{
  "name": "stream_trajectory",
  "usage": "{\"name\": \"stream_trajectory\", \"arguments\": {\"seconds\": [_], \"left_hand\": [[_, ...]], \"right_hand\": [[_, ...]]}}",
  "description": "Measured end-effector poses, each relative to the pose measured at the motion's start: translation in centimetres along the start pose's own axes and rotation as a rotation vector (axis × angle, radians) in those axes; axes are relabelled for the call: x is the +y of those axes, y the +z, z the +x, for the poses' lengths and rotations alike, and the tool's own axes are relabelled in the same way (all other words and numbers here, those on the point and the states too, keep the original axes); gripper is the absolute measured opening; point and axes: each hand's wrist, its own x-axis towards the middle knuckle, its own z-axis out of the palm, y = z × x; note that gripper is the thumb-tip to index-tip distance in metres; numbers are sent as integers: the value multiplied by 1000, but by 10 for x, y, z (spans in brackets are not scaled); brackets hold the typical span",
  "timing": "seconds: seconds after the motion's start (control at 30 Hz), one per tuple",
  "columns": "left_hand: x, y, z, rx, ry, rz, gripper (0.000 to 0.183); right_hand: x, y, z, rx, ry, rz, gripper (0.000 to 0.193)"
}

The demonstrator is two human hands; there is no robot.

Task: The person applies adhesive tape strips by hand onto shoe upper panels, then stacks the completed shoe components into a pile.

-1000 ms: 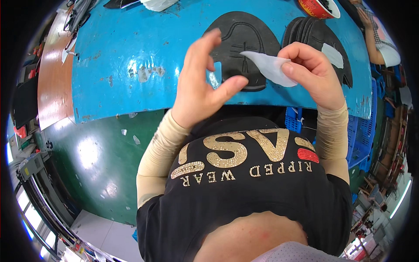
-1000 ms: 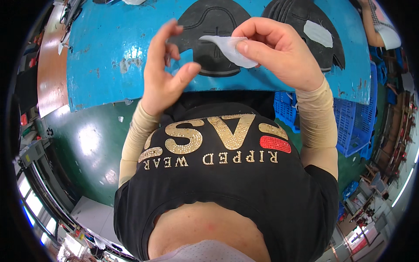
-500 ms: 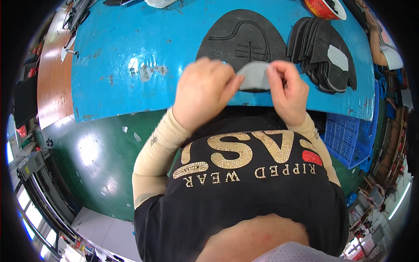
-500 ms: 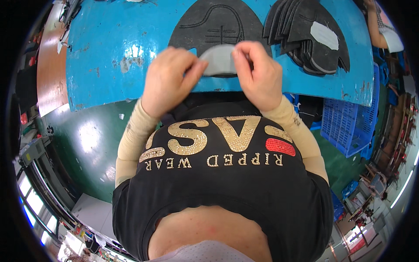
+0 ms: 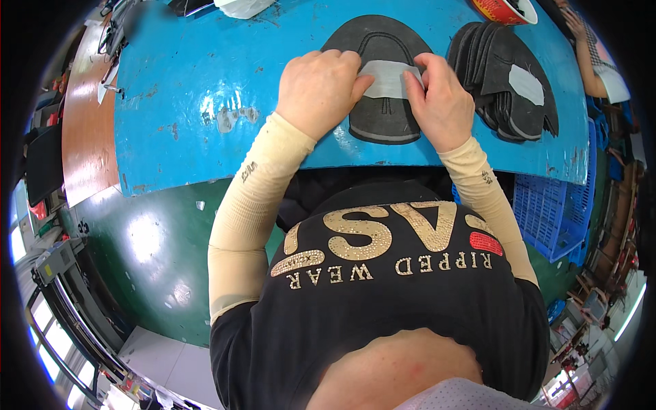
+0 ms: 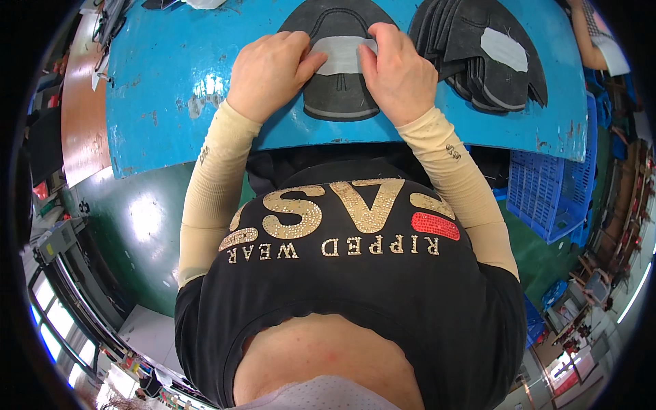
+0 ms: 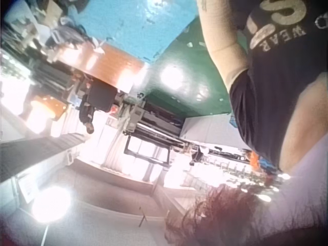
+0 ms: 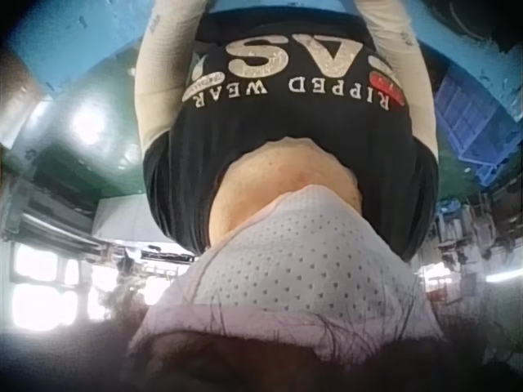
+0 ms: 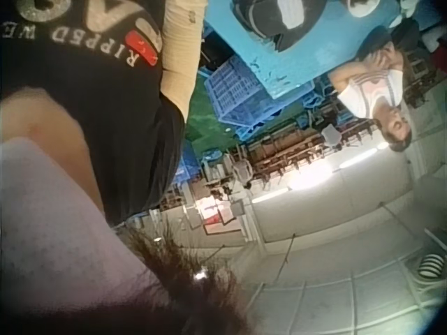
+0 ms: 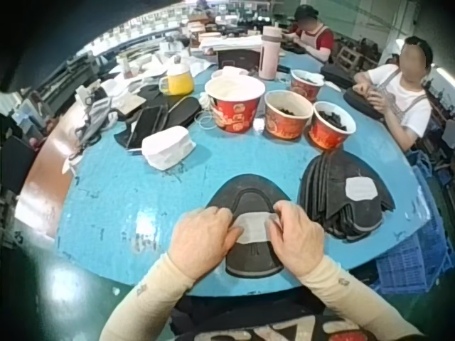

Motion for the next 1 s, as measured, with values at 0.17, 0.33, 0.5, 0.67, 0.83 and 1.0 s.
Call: {"name": "stream_trajectory", "arguments": {"seconds": [0.17,0.33,0.5,0.67,0.83,1.0], "left_hand": [[18,-18,-7,172,-16,78,31],[19,-11,-24,-106,146,167,51],[11,-21,-45,-142,80,172,59],[8,-29,-39,-154,70,172,54],[-2,-32,-55,-96,3,185,54],[-5,-25,-43,150,-198,263,52]], "right_hand": [[6,-18,-1,151,-157,170,35],[2,-11,-5,-281,-409,-195,76],[4,-17,-15,-333,-339,-132,84],[-19,-11,-15,-465,-473,-80,84],[-7,-14,-6,-420,-509,35,75],[14,-33,33,-94,-385,-430,54]]}}
